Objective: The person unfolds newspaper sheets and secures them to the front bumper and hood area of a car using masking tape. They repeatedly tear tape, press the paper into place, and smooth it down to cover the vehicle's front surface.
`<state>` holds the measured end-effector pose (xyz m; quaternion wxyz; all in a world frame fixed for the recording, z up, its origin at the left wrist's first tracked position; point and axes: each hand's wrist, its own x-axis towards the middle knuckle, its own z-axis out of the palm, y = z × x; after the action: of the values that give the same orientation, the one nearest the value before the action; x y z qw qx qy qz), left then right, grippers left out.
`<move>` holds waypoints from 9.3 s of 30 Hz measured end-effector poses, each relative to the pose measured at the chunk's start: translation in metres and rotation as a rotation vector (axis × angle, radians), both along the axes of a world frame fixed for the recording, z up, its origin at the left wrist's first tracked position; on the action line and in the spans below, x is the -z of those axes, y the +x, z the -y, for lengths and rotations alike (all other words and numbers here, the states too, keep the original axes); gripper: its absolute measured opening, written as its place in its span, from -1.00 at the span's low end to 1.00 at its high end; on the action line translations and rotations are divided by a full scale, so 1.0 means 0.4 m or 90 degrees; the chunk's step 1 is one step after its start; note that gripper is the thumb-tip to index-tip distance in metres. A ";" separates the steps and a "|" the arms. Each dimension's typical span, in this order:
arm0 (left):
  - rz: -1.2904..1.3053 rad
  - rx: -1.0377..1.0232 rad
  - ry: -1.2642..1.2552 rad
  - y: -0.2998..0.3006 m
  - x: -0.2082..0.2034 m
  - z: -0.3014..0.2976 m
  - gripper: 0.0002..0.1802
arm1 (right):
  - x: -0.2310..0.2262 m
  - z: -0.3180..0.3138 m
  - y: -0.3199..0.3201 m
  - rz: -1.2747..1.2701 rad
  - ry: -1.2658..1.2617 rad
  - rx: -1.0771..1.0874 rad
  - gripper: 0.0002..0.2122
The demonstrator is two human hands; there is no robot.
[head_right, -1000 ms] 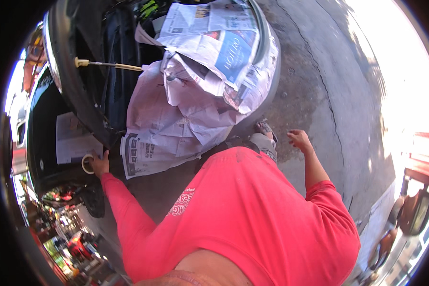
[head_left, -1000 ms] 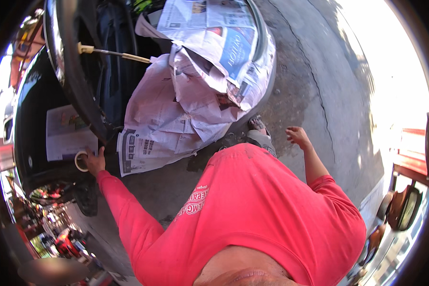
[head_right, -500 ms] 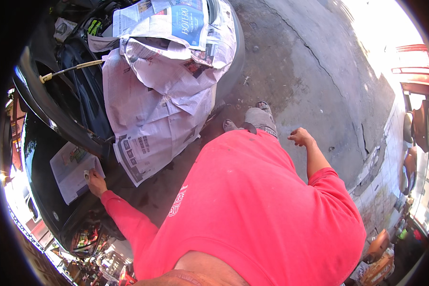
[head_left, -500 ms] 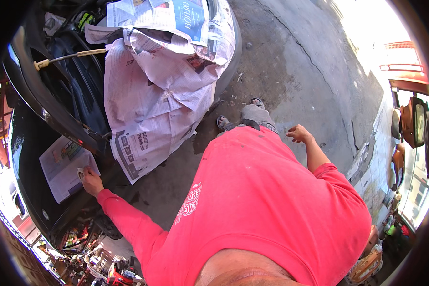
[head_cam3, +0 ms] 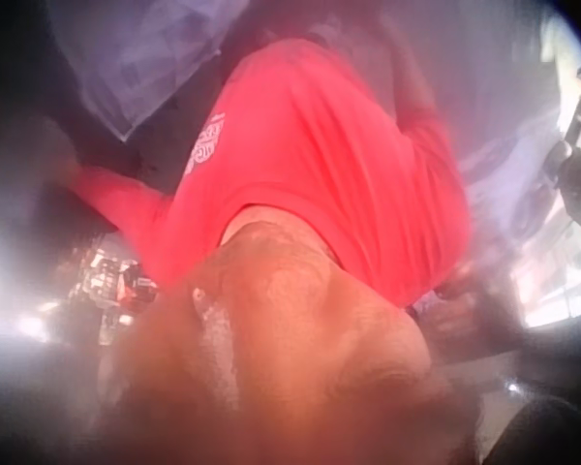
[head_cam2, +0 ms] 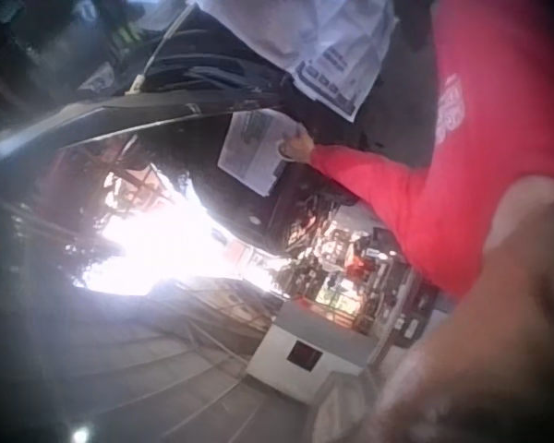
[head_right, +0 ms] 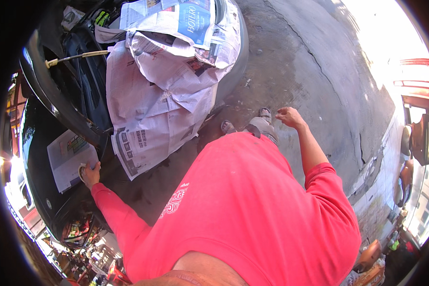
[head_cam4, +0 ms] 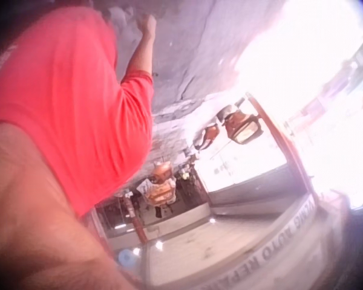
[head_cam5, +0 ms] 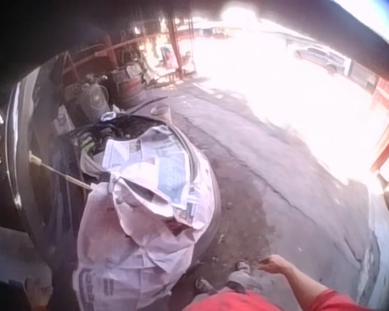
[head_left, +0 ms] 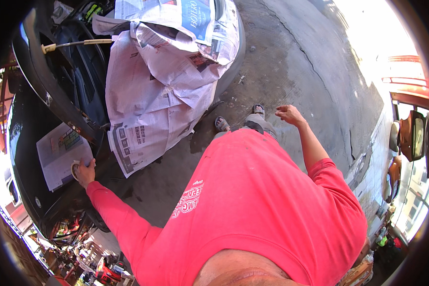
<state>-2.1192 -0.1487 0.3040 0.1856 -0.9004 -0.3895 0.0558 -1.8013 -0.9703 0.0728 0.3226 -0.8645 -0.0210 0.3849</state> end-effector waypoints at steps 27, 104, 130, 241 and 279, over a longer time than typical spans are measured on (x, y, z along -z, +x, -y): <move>0.743 -0.198 0.147 -0.040 -0.025 -0.092 -0.66 | 0.042 -0.062 0.050 -0.126 -0.005 -0.039 -0.51; -0.006 0.791 -1.129 2.827 -0.166 1.824 -0.86 | -0.683 0.479 1.966 0.388 0.188 -0.247 -0.84; 1.137 -0.060 -1.030 3.248 0.151 1.538 -0.59 | -0.167 0.135 3.058 -0.557 0.605 -0.020 -0.25; 1.178 -0.582 0.196 3.515 -0.096 0.719 0.00 | -0.656 -1.744 2.802 -0.756 0.573 -1.119 -0.67; 0.582 -0.876 0.366 2.987 -0.166 1.166 -0.79 | -1.175 -2.202 2.996 0.142 0.785 -1.545 -0.80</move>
<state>-0.9243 -0.6153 0.3705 0.1559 -0.3181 -0.8817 -0.3115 -0.6029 -0.0893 0.5426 0.1111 -0.0459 -0.9523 0.2803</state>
